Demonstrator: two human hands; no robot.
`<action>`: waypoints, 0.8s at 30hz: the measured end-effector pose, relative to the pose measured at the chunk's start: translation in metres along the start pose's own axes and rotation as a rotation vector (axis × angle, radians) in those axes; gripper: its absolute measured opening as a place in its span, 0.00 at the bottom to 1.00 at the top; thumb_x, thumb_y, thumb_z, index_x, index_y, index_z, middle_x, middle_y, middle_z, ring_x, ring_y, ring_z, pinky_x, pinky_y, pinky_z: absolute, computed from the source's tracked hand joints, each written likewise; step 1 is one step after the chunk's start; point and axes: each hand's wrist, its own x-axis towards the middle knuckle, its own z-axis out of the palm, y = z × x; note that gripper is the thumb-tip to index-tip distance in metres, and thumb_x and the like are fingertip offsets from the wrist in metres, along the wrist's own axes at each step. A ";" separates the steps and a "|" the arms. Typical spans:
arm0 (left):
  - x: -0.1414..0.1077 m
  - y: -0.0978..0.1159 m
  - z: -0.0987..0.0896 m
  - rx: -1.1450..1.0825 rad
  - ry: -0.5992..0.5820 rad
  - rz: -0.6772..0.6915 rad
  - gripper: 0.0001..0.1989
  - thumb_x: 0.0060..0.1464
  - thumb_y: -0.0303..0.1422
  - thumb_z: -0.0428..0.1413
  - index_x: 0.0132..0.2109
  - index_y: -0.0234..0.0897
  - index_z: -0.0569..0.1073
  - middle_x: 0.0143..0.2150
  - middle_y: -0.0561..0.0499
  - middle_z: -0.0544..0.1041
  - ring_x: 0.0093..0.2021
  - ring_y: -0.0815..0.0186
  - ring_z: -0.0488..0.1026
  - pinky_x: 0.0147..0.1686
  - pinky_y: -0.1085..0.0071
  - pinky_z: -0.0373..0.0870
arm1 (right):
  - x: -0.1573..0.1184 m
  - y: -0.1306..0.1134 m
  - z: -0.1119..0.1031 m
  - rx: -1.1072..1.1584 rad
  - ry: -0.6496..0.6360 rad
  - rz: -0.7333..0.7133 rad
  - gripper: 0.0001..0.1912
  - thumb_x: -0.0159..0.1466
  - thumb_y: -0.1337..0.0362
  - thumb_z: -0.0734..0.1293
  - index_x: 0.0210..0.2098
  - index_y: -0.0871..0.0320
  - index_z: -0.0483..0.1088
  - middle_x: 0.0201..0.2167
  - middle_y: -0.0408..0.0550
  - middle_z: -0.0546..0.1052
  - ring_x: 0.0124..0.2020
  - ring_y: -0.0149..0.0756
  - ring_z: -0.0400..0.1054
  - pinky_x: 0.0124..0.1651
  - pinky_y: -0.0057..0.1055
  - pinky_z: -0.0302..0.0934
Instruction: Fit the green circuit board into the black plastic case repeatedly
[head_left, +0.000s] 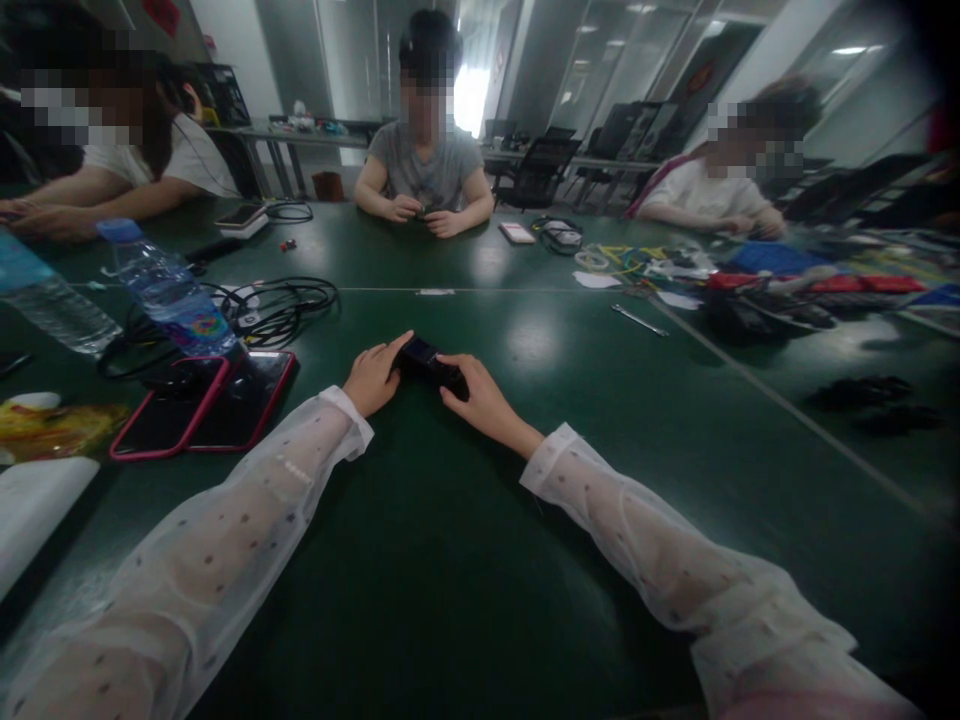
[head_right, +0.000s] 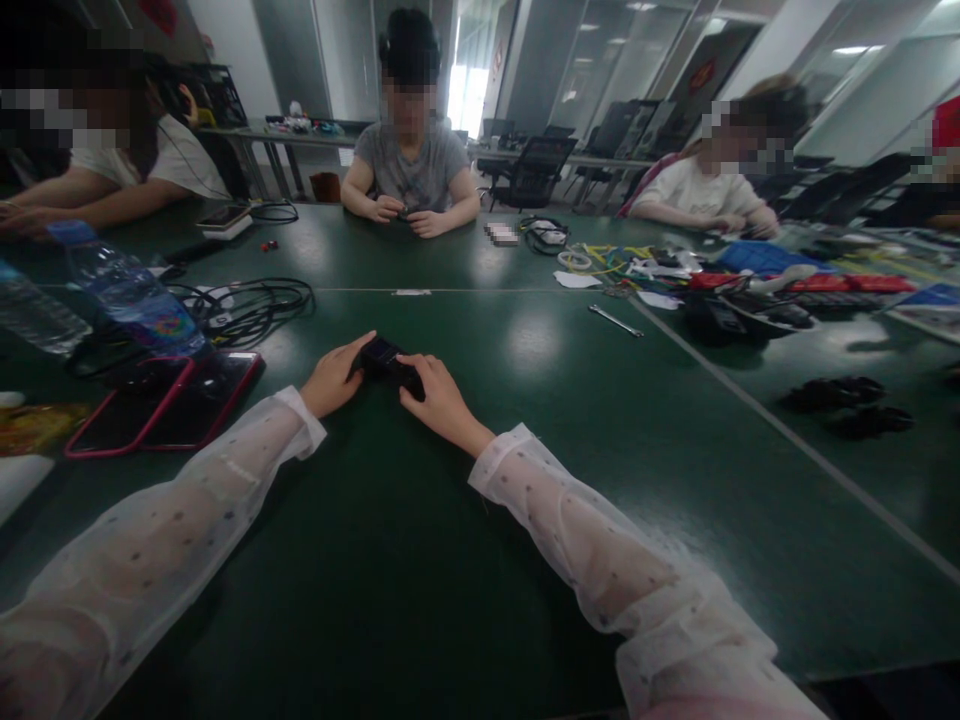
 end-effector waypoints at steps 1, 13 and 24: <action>0.000 0.000 0.000 -0.002 0.010 0.005 0.33 0.58 0.25 0.45 0.69 0.45 0.49 0.65 0.47 0.65 0.63 0.57 0.63 0.61 0.51 0.60 | 0.000 -0.001 -0.001 0.003 -0.004 0.007 0.24 0.62 0.66 0.65 0.57 0.53 0.60 0.50 0.53 0.69 0.50 0.45 0.66 0.52 0.47 0.65; 0.000 -0.001 0.002 0.049 0.001 0.016 0.34 0.58 0.21 0.43 0.70 0.41 0.47 0.65 0.44 0.66 0.64 0.57 0.63 0.61 0.52 0.61 | 0.000 0.000 0.000 0.000 -0.005 0.007 0.25 0.62 0.66 0.66 0.58 0.55 0.60 0.51 0.55 0.70 0.51 0.45 0.66 0.53 0.46 0.64; 0.003 -0.010 0.014 0.207 -0.056 -0.009 0.22 0.59 0.25 0.43 0.59 0.30 0.67 0.65 0.39 0.64 0.66 0.52 0.60 0.64 0.51 0.57 | 0.000 0.006 0.004 0.008 0.025 -0.010 0.24 0.63 0.63 0.67 0.58 0.53 0.60 0.51 0.53 0.70 0.51 0.46 0.67 0.53 0.47 0.64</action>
